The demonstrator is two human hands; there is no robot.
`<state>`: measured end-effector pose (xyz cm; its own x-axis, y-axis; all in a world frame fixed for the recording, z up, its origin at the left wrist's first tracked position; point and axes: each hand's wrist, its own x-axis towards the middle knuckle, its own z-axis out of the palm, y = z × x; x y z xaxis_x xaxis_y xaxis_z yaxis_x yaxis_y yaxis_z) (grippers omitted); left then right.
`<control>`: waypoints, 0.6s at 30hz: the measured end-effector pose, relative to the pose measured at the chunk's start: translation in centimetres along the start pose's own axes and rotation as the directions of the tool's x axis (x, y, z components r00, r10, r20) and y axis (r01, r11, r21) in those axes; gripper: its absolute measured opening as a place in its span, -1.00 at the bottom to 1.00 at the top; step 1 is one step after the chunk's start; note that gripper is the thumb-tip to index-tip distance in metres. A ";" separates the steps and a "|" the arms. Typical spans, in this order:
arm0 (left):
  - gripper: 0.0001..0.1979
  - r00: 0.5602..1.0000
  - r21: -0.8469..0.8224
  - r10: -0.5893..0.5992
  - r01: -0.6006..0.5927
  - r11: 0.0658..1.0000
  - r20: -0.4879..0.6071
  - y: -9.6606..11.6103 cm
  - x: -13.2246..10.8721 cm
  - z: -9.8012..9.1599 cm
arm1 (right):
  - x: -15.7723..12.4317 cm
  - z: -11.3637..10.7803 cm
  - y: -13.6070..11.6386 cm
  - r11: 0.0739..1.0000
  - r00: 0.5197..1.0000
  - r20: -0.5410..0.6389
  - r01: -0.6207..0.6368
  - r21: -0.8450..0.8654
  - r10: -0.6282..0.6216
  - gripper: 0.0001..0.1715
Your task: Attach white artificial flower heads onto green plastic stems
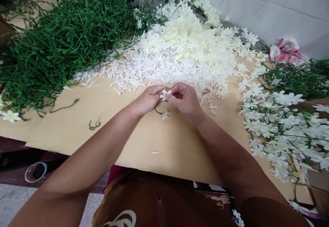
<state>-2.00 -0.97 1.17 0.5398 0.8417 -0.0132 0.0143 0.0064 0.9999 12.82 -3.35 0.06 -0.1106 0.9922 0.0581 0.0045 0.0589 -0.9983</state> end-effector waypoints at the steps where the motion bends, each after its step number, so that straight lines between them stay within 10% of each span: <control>1: -0.77 1.000 0.017 0.001 -0.001 1.000 -0.004 -0.1 0.0 0.0 | 0.1 0.0 0.0 1.000 1.000 -0.002 -0.010 -0.001 0.010 -0.70; 14: -0.56 0.998 -0.083 -0.003 -0.001 0.997 -0.055 -1.3 0.4 0.2 | 0.4 0.6 -1.2 0.990 0.999 -0.053 0.005 -0.144 -0.013 -0.73; 18: -0.49 0.997 -0.154 -0.007 -0.005 0.988 -0.079 -1.2 0.6 0.3 | 0.0 -4.0 -4.2 0.903 0.991 -0.013 0.115 -0.413 -0.132 -0.76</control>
<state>-1.50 -0.66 -0.02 0.4716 0.8816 -0.0199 -0.1176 0.0853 0.9894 16.82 -3.15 4.28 -0.0977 0.9771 0.1891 0.4021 0.2125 -0.8906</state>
